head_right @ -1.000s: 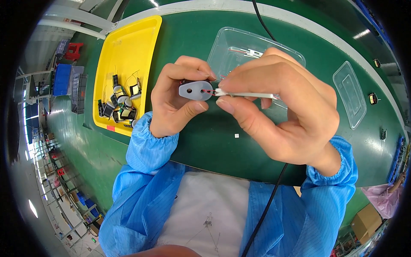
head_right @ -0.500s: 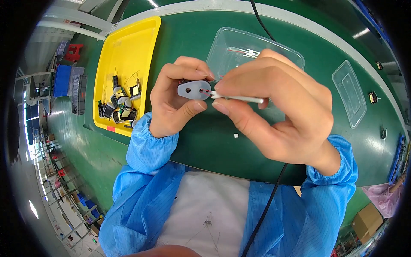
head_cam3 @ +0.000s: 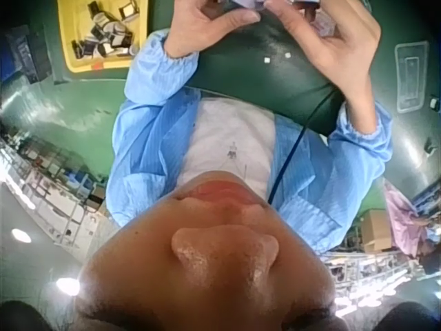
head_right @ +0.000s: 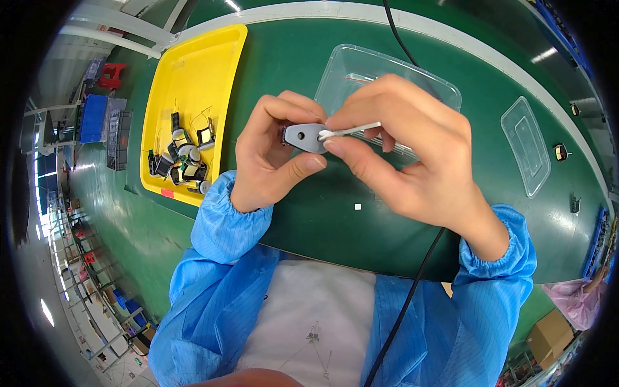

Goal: The person assembles electronic components by inserting connector pins from a component tray into a plastic housing using a pin insertion tool.

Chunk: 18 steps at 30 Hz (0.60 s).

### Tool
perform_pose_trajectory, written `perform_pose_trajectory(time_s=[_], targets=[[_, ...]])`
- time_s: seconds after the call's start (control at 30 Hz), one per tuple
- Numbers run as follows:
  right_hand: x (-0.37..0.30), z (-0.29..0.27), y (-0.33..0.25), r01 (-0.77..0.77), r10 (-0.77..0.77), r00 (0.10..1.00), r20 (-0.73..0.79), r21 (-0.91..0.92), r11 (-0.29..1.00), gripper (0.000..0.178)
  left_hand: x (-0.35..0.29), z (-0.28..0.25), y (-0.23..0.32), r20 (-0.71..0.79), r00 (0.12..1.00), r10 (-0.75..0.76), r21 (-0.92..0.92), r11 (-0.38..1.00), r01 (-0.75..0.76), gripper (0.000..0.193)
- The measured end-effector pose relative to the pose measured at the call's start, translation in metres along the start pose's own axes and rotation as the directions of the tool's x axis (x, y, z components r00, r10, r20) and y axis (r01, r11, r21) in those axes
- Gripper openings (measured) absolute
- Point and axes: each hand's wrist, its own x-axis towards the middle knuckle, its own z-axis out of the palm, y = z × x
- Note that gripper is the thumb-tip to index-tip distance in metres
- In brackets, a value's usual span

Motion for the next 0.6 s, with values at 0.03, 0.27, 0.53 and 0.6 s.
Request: perform_pose_trajectory(time_s=[0.03,0.27,0.53,0.6], targets=[[0.0,-0.001,0.0,-0.012,0.012,1.0,0.017,-0.006,1.0,0.016,0.0,0.0,0.0,0.005,1.0,0.016,0.015,1.0,-0.016,0.041],[-0.001,-0.004,0.002,-0.005,0.001,0.994,0.105,0.041,0.999,0.012,0.001,0.001,0.002,0.005,0.996,0.088,0.156,0.984,-0.087,0.039],[-0.003,-0.002,0.014,0.006,-0.044,0.986,0.16,0.231,0.973,0.013,0.003,-0.003,0.006,0.138,0.984,0.112,0.126,0.984,-0.129,0.039],[-0.004,0.001,0.018,0.003,-0.048,0.988,0.148,0.289,0.957,0.014,0.001,-0.006,0.007,0.168,0.981,0.095,0.138,0.983,-0.118,0.042]])
